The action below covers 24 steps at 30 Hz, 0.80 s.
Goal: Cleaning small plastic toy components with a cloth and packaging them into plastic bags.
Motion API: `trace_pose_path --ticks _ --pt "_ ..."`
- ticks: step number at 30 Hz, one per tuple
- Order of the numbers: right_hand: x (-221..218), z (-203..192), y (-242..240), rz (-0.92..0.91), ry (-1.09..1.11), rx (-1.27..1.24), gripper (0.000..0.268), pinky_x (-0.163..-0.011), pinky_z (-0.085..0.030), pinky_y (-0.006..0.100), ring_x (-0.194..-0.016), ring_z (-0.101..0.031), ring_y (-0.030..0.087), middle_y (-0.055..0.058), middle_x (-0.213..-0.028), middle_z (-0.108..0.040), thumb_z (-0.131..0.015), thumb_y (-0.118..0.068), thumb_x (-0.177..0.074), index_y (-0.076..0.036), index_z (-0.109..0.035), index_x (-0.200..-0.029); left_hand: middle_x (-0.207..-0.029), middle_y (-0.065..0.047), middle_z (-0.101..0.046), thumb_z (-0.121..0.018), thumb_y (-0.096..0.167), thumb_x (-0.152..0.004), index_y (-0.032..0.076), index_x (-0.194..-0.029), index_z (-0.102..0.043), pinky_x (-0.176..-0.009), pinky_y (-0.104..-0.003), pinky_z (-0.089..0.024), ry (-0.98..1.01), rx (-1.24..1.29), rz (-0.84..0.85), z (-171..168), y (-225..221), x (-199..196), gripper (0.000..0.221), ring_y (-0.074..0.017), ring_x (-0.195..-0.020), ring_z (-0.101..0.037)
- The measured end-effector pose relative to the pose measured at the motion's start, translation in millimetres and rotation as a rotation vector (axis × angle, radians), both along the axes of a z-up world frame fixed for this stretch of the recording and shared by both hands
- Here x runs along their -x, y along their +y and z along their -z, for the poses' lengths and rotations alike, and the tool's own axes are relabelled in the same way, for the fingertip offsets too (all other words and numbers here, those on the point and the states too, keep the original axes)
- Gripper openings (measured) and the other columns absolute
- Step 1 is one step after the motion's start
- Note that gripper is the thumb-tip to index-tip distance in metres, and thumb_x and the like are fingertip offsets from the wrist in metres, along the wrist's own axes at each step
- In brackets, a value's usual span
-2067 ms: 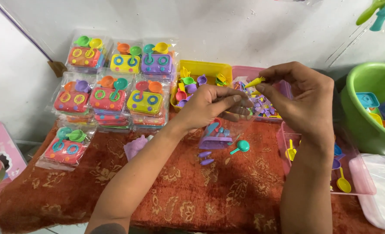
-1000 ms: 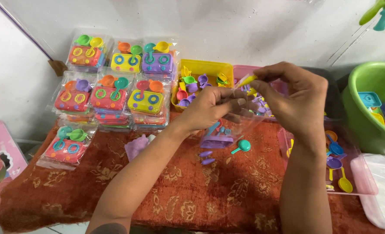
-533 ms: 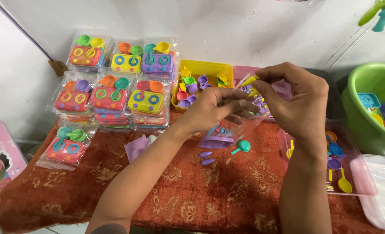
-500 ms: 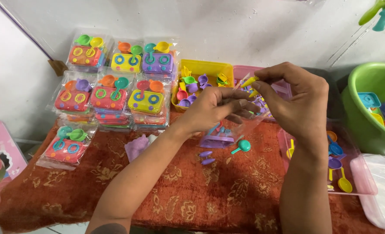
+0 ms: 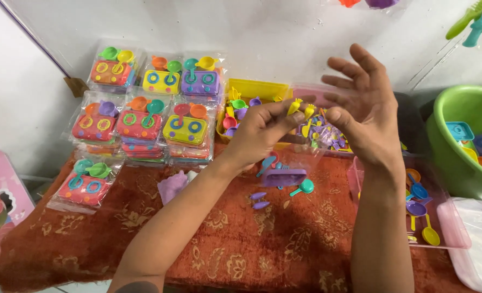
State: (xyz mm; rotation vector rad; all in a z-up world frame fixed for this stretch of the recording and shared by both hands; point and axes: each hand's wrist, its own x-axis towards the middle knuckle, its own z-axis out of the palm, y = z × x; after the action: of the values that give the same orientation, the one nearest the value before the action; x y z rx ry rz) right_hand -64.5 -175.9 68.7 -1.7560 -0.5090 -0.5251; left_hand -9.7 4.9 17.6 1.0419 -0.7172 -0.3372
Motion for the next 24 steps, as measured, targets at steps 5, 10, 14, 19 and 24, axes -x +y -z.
trace_pose_path --ticks 5,10,14,19,24 --pt "-16 19 -5 -0.133 0.228 -0.036 0.074 -0.107 -0.056 0.038 -0.120 -0.064 0.026 0.019 -0.130 -0.062 -0.075 -0.004 -0.081 0.005 -0.040 -0.146 -0.157 -0.015 -0.049 -0.062 0.021 -0.103 0.006 -0.125 -0.070 -0.126 -0.034 -0.035 -0.222 0.000 -0.180 8 -2 -9 0.028 -0.0210 -0.148 -0.044" --pt "-26 27 10 -0.175 0.086 -0.038 0.041 -0.098 -0.058 0.051 -0.107 -0.072 0.038 0.026 -0.112 -0.070 -0.078 0.008 -0.084 0.012 -0.066 -0.124 -0.164 -0.020 -0.037 -0.068 0.018 -0.104 0.003 -0.122 -0.073 -0.126 -0.052 -0.028 -0.284 0.019 -0.323 21 -5 -14 0.024 -0.0371 -0.151 -0.037" --pt "-22 26 15 -0.024 0.041 -0.093 0.014 -0.068 -0.055 0.026 -0.071 -0.066 0.015 0.013 -0.073 -0.066 -0.084 0.006 -0.087 0.007 -0.072 -0.093 -0.169 -0.020 -0.029 -0.072 0.017 -0.105 0.017 -0.149 -0.053 -0.127 -0.049 -0.032 -0.342 0.023 -0.202 21 4 -21 0.048 -0.0352 -0.155 -0.032" --pt "-10 9 16 0.065 0.108 -0.180 0.014 -0.074 -0.066 0.033 -0.074 -0.077 0.022 0.018 -0.078 -0.073 -0.081 -0.002 -0.093 0.003 -0.072 -0.103 -0.149 -0.013 -0.058 -0.080 0.009 -0.096 0.011 -0.150 -0.051 -0.116 -0.044 -0.048 -0.377 -0.055 0.107 26 7 -30 0.061 -0.0249 -0.140 -0.054" --pt "-4 7 -3 0.083 0.095 -0.360 0.010 -0.076 -0.069 0.040 -0.085 -0.080 0.031 0.022 -0.093 -0.075 -0.072 0.005 -0.095 0.004 -0.068 -0.105 -0.129 -0.027 -0.068 -0.079 0.007 -0.090 0.003 -0.144 -0.056 -0.108 -0.053 -0.050 -0.381 -0.277 0.399 57 2 -39 0.059 -0.0361 -0.122 -0.064"
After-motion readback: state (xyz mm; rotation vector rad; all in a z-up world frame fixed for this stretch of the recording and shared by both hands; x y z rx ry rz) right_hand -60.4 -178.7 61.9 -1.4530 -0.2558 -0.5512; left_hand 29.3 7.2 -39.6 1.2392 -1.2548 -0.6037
